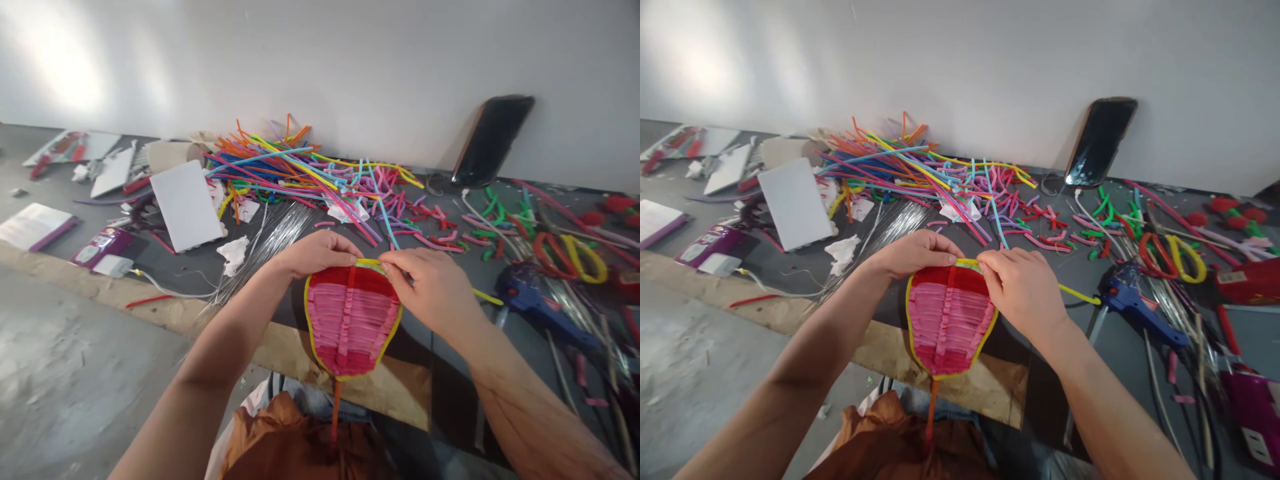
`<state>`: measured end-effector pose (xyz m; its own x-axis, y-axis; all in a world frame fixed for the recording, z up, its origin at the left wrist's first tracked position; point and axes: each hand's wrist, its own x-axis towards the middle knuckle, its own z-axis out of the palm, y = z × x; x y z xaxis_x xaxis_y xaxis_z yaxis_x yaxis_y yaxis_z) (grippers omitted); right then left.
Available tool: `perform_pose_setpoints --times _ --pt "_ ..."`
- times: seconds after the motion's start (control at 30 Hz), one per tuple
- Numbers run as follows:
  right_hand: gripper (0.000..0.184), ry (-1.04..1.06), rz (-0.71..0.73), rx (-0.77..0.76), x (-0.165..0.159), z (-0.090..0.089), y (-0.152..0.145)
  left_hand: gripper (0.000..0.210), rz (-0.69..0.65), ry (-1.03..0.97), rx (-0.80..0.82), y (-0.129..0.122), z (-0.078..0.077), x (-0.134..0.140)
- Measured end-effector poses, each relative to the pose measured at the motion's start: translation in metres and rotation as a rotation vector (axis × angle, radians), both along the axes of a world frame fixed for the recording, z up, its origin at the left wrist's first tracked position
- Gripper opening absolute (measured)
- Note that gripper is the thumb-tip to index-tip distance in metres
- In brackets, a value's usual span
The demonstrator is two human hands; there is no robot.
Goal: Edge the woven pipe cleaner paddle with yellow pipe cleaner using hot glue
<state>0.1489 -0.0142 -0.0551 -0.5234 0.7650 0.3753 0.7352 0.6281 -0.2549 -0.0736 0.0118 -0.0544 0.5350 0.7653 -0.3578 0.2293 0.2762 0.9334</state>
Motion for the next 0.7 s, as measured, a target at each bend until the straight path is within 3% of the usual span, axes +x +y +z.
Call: perform_pose_setpoints --times 0.23,0.5,0.7 --pt "0.015 0.161 -0.036 0.025 0.007 -0.003 -0.006 0.023 -0.037 -0.001 -0.031 -0.001 0.000 -0.002" --pt "0.015 0.124 -0.012 0.072 0.008 -0.007 -0.009 0.029 -0.050 -0.038 -0.075 -0.001 0.000 -0.002" --pt "0.016 0.134 -0.048 0.115 0.011 -0.010 -0.006 0.065 -0.062 -0.133 -0.126 0.000 -0.001 -0.005"
